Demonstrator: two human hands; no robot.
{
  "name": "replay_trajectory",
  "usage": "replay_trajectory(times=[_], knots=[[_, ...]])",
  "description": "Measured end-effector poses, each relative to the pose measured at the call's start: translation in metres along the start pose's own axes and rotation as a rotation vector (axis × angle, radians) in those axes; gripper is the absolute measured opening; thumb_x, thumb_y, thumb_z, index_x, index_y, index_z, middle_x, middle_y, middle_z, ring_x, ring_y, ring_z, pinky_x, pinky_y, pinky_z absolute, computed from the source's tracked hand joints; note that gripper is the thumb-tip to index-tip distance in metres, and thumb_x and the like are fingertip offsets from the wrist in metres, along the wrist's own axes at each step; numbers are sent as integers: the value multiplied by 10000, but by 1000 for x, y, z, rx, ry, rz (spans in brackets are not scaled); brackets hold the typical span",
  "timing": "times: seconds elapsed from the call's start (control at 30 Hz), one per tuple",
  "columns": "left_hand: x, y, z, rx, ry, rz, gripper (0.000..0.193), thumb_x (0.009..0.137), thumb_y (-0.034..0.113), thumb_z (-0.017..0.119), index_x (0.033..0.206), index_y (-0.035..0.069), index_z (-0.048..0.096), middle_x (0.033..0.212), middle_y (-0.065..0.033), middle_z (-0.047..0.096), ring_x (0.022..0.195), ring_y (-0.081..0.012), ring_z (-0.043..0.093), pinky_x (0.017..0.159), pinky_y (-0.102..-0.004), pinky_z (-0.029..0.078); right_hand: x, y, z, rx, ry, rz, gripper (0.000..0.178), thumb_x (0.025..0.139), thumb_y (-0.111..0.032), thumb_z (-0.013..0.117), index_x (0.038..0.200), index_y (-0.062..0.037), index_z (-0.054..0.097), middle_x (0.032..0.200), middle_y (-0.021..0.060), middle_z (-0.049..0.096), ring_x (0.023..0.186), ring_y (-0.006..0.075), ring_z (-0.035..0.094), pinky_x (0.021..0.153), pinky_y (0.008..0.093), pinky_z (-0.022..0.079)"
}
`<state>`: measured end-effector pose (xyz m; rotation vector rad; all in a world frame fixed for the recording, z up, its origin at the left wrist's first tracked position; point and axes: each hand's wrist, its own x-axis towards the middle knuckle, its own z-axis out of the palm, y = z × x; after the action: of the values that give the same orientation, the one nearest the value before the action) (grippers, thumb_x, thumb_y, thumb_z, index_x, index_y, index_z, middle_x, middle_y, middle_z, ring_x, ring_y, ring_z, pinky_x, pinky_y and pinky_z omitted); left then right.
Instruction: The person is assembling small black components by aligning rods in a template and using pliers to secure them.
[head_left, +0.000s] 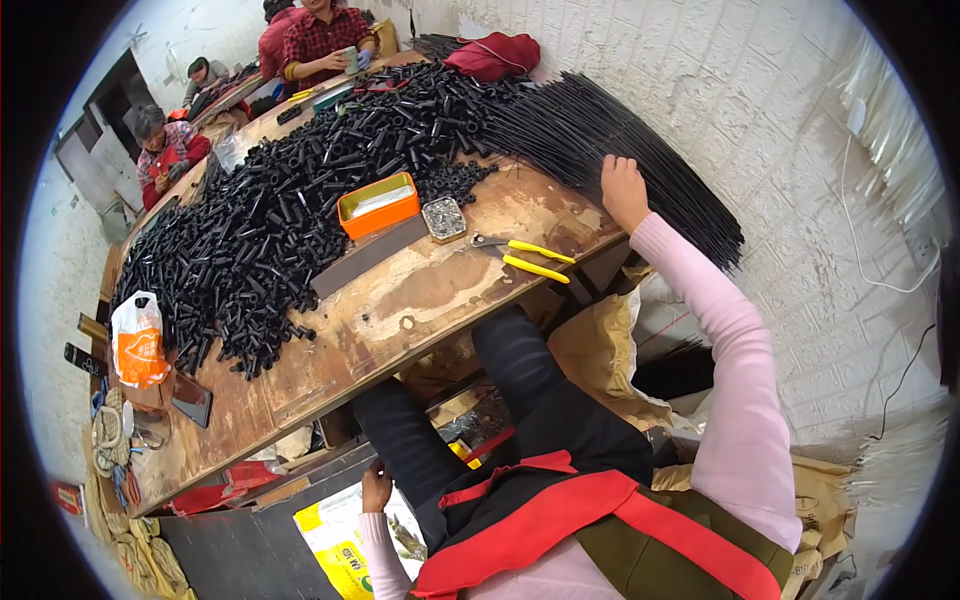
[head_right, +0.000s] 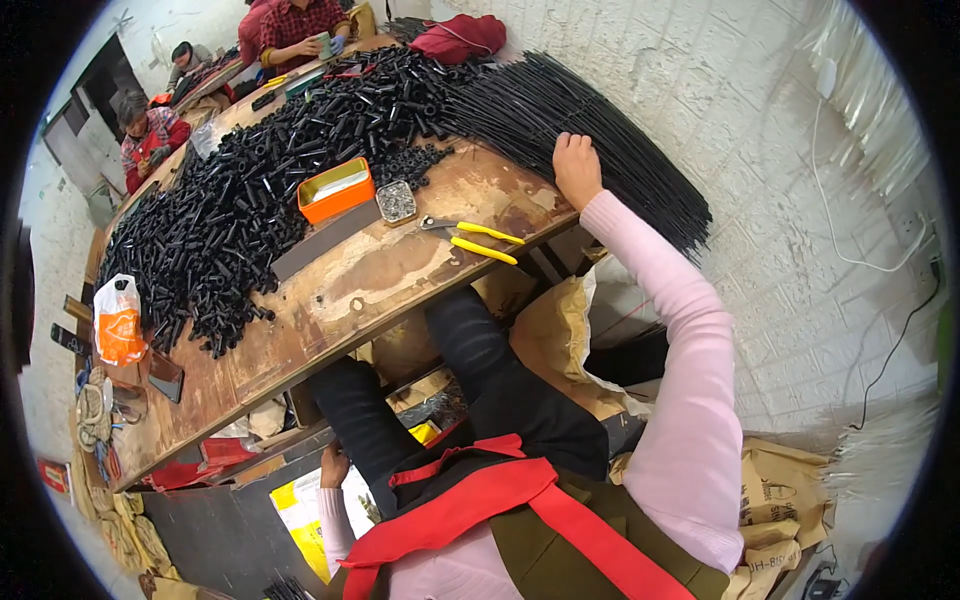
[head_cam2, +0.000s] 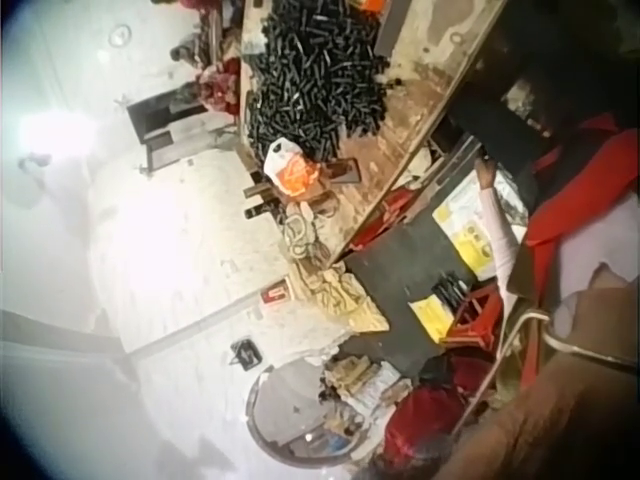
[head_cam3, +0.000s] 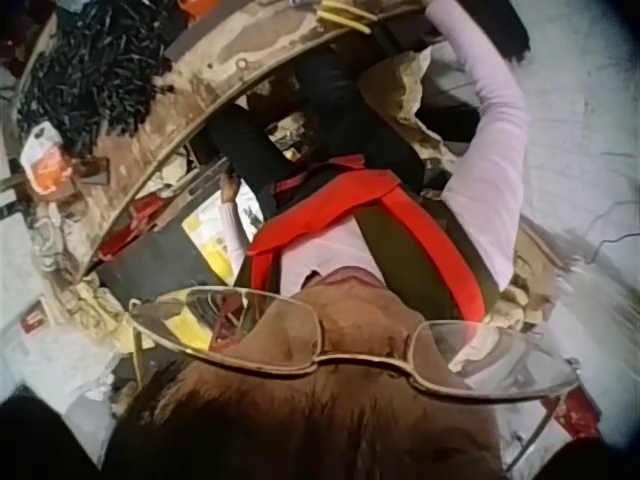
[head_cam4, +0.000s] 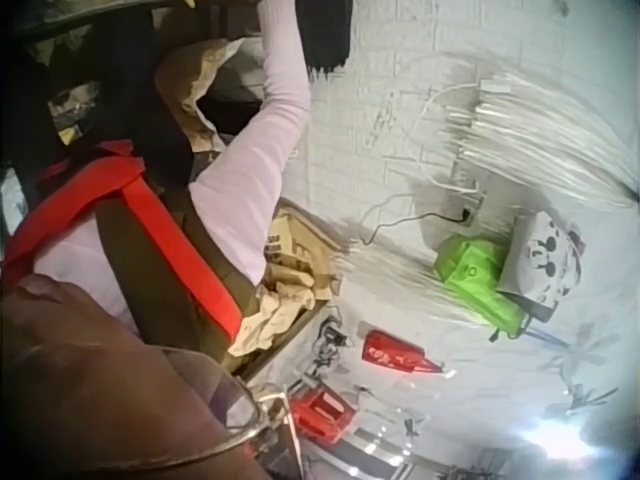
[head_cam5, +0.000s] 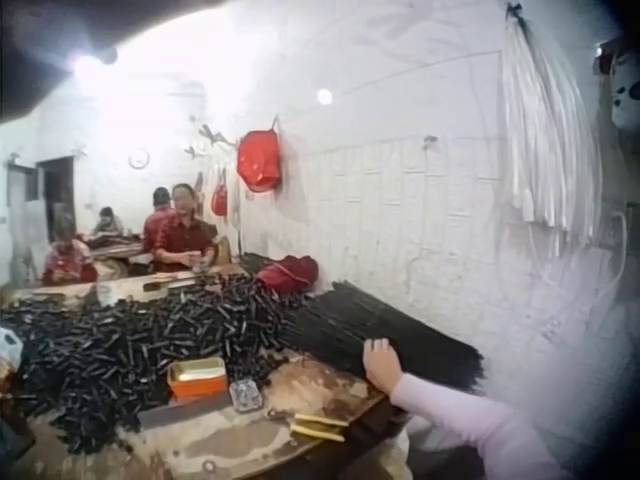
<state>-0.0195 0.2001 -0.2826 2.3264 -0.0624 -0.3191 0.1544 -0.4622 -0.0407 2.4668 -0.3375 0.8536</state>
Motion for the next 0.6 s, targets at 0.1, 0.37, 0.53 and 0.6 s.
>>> replay_trajectory(times=[0.1, 0.37, 0.53, 0.6], knots=[[-3, 18, -4, -139, -53, -163, 333, 928, 182, 544, 1169, -33, 626, 947, -223, 704, 814, -270, 698, 749, -371, 519, -2, 21, 16, -68, -136, 3, 72, 812, -84, 605, 861, -32, 609, 911, 138, 574, 897, 269, 556, 706, 371, 499], [-16, 1, 4, -81, -128, -140, 326, 906, 162, 551, 1162, -21, 634, 986, -216, 707, 898, -307, 695, 787, -378, 513, -4, 5, 3, 25, -2, -55, 168, 771, -180, 665, 854, -50, 597, 910, 108, 563, 900, 291, 545, 730, 412, 442], [-15, -8, 1, 7, -116, -69, 333, 910, 168, 550, 1178, -14, 628, 1012, -220, 703, 938, -323, 687, 809, -388, 508, 10, 9, 21, -56, -62, -93, 132, 753, -152, 652, 822, -46, 614, 858, 119, 600, 871, 301, 589, 719, 419, 479], [-17, -16, 3, 49, -68, -101, 342, 912, 184, 552, 1179, -16, 625, 986, -212, 708, 897, -314, 692, 789, -386, 512, 19, 13, 17, 15, -50, -103, 125, 738, -146, 649, 798, -39, 625, 835, 134, 623, 848, 315, 615, 710, 431, 496]])
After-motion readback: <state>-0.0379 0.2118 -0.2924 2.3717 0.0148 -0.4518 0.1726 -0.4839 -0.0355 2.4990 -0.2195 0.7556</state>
